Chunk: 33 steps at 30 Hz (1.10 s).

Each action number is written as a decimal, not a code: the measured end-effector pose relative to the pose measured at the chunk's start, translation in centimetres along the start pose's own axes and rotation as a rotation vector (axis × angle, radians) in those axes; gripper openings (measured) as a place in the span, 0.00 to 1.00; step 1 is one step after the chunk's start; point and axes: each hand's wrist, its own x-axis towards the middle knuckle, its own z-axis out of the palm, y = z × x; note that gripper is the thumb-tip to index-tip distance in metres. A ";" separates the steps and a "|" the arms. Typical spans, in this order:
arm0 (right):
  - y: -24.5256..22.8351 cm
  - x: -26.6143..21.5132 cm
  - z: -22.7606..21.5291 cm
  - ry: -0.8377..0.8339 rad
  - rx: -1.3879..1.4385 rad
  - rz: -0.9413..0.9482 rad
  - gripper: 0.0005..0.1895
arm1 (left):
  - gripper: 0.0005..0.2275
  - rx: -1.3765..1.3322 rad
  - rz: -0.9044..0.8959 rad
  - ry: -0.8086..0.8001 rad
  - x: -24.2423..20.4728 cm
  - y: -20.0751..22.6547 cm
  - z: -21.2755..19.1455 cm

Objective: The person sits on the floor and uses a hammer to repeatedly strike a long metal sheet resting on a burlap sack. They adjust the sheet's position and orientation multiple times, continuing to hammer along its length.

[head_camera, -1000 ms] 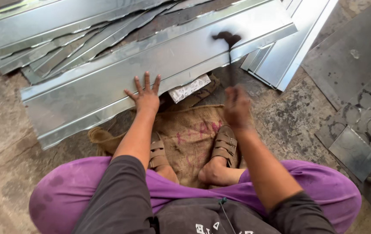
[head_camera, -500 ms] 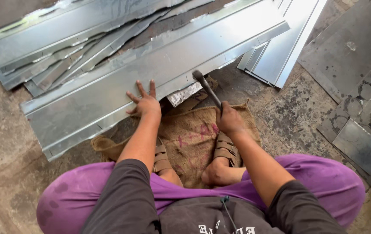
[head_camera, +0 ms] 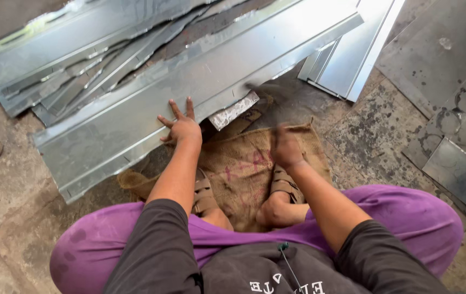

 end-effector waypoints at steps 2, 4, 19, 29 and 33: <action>-0.5 0.2 0.9 -0.044 0.094 0.097 0.10 | 0.50 -0.031 -0.019 0.010 0.0 0.1 -1.1; -1.0 1.1 -0.8 -0.014 0.377 0.217 0.09 | 0.46 -0.109 -0.023 -0.047 -0.6 0.3 -1.4; 0.3 2.3 -1.7 -0.255 0.063 0.323 0.10 | 0.61 0.324 -0.061 0.022 0.5 0.2 0.6; -0.7 7.9 -6.6 0.607 0.863 -0.231 0.09 | 0.62 0.235 -0.040 -0.042 0.1 0.5 -0.5; -0.1 3.5 -1.8 0.566 0.480 -0.294 0.07 | 0.58 0.102 -0.049 -0.056 -0.3 0.7 -0.6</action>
